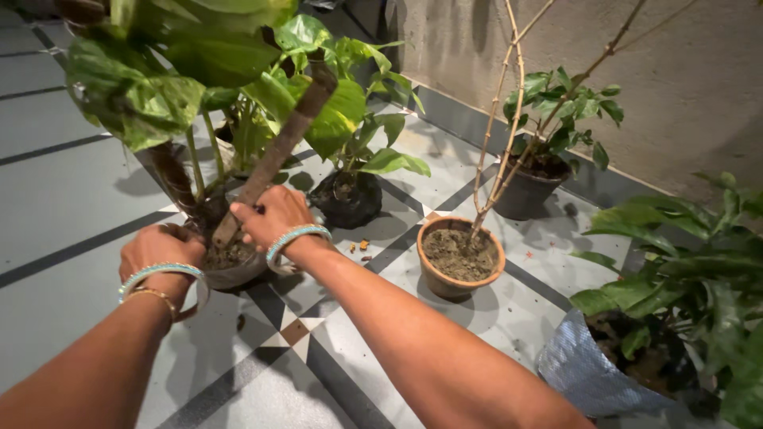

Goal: The person loosens soil in several potted plants using a flat metal tool, then waters one of the plants with a metal pitcher. The person handles multiple potted plants on a tiled floor, including a small sapling and a larger leafy plant.

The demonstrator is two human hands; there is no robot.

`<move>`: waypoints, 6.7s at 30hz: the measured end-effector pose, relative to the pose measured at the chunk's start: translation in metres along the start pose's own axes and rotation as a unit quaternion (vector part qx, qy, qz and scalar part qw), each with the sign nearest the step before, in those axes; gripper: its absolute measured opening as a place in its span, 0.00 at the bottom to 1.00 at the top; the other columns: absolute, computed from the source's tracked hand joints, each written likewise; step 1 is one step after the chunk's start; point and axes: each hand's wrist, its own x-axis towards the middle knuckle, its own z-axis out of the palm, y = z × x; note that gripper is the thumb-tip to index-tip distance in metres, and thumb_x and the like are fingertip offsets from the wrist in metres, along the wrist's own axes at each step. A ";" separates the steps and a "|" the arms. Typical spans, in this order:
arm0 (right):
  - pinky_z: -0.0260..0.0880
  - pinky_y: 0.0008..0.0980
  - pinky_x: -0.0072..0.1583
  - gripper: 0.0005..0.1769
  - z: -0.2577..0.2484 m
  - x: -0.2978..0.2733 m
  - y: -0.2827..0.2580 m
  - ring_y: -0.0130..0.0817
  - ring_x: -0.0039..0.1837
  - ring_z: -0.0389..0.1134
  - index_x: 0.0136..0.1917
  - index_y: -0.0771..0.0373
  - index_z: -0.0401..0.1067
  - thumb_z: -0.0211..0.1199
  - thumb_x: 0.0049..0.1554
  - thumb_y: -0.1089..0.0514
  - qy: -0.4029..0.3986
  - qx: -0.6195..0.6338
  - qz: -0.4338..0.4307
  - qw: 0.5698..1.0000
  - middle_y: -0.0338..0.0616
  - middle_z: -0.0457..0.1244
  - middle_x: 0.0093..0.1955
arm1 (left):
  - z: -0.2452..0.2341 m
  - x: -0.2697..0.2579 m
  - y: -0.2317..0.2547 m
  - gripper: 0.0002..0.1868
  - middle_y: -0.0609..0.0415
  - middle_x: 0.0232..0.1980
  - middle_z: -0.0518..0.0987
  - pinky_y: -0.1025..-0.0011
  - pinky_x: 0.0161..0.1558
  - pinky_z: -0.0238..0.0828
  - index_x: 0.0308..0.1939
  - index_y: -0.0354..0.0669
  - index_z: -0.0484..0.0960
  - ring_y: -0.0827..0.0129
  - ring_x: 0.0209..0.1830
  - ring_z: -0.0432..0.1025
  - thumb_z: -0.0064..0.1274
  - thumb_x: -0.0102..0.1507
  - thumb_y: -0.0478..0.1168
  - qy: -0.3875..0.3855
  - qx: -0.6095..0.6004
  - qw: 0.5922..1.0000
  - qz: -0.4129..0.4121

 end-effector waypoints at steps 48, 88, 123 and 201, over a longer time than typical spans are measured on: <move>0.74 0.44 0.53 0.22 0.010 0.011 0.024 0.55 0.42 0.74 0.35 0.72 0.79 0.68 0.50 0.46 0.118 -0.168 -0.044 0.978 0.61 0.70 0.35 | 0.056 0.007 -0.033 0.18 0.40 0.28 0.87 0.63 0.21 0.67 0.31 0.30 0.86 0.60 0.18 0.78 0.49 0.64 0.42 -0.302 -0.232 0.909 -0.169; 0.75 0.37 0.50 0.21 -0.003 -0.030 0.010 0.41 0.39 0.76 0.38 0.66 0.81 0.65 0.54 0.44 0.092 -0.104 -0.001 0.990 0.47 0.71 0.31 | 0.014 0.045 -0.009 0.29 0.42 0.49 0.87 0.55 0.53 0.74 0.56 0.46 0.87 0.47 0.48 0.80 0.70 0.56 0.56 -0.025 -0.067 0.993 0.092; 0.73 0.49 0.53 0.16 0.057 0.020 0.011 0.58 0.44 0.73 0.42 0.66 0.78 0.64 0.55 0.49 0.163 -0.214 -0.066 0.961 0.61 0.70 0.38 | 0.010 0.098 -0.021 0.37 0.40 0.44 0.87 0.54 0.36 0.75 0.62 0.34 0.82 0.50 0.35 0.79 0.67 0.59 0.59 -0.137 -0.199 0.970 0.040; 0.70 0.43 0.55 0.09 0.067 0.012 0.002 0.43 0.43 0.74 0.49 0.56 0.79 0.66 0.55 0.55 0.003 -0.214 -0.210 0.954 0.44 0.74 0.35 | -0.015 0.085 -0.015 0.23 0.51 0.41 0.87 0.67 0.41 0.74 0.46 0.47 0.91 0.70 0.34 0.77 0.73 0.52 0.52 -0.191 -0.208 0.959 0.019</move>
